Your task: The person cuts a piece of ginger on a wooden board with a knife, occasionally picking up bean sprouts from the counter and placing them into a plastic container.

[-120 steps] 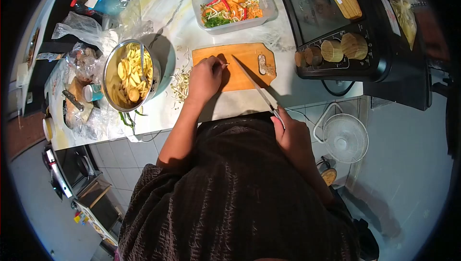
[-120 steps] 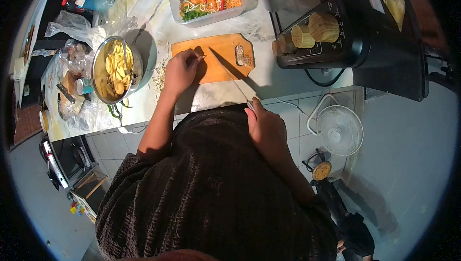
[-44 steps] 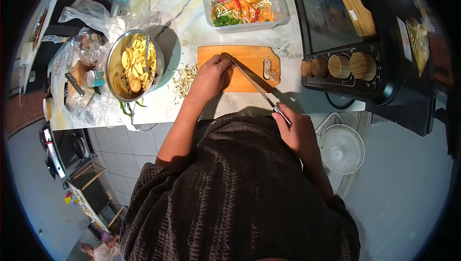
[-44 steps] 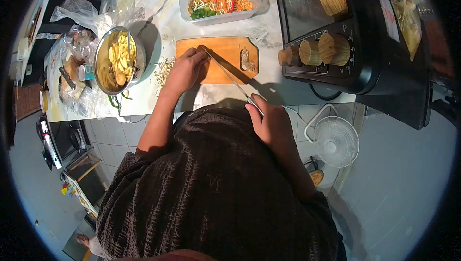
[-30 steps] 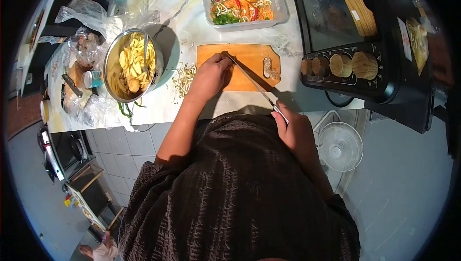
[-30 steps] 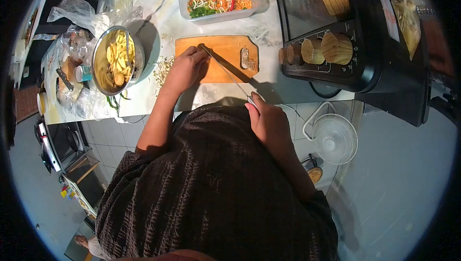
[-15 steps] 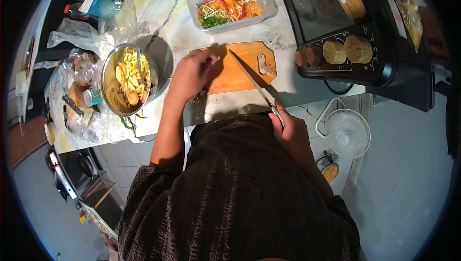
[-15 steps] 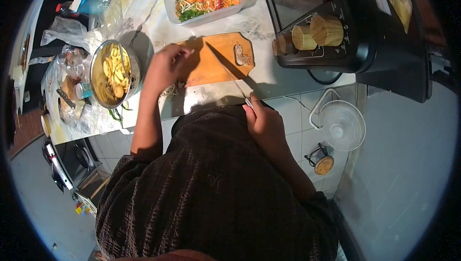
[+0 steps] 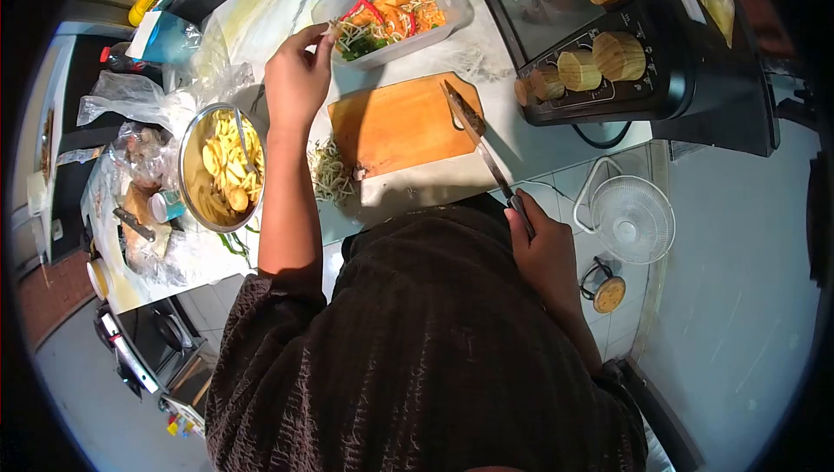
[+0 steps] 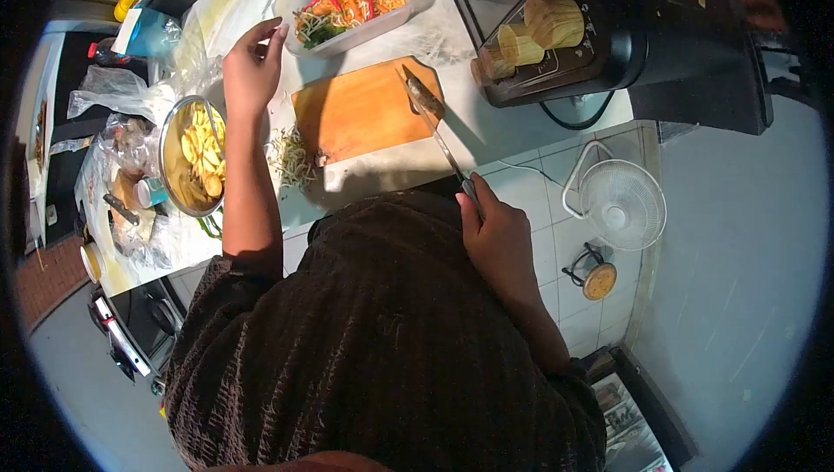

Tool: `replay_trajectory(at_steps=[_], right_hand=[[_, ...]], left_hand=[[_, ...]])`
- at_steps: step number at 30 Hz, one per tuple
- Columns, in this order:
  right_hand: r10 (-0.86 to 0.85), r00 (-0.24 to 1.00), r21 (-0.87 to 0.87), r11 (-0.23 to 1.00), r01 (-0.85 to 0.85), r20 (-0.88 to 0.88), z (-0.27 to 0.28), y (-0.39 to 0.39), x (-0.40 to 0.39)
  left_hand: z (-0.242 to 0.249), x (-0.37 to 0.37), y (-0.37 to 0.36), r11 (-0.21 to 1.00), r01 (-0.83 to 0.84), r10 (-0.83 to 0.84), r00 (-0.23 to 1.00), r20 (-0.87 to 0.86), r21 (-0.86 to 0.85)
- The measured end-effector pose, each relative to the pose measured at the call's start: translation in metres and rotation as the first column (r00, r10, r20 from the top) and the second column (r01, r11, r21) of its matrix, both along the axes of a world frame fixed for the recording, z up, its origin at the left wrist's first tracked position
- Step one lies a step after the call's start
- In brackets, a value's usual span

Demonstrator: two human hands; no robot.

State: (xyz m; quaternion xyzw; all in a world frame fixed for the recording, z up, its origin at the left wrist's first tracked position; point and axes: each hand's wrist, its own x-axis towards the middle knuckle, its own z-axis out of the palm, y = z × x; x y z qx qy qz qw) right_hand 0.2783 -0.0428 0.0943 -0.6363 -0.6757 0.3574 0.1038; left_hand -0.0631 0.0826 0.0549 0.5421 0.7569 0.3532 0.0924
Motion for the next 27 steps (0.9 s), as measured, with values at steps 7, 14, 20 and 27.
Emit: replay_trajectory(at_steps=[7,14,20,27], right_hand=[[0.098,0.995,0.005,0.995,-0.098,0.016,-0.004,0.012,-0.013],[0.238,0.97,0.042,0.971,-0.237,-0.036,-0.012,0.032,-0.022],[0.341,0.936,0.08,0.939,-0.335,-0.083,-0.018,0.048,-0.029],[0.413,0.906,0.086,0.91,-0.406,-0.094,-0.018,0.062,-0.036]], left_hand=[[0.007,-0.016,-0.052,0.983,-0.165,0.176,0.973,0.151,-0.083],[-0.019,-0.014,-0.107,0.972,-0.166,0.191,0.97,0.149,-0.167],[-0.032,0.004,-0.143,0.931,-0.216,0.225,0.974,-0.003,-0.296],[-0.074,0.012,-0.157,0.864,-0.416,0.364,0.905,-0.218,-0.285]])
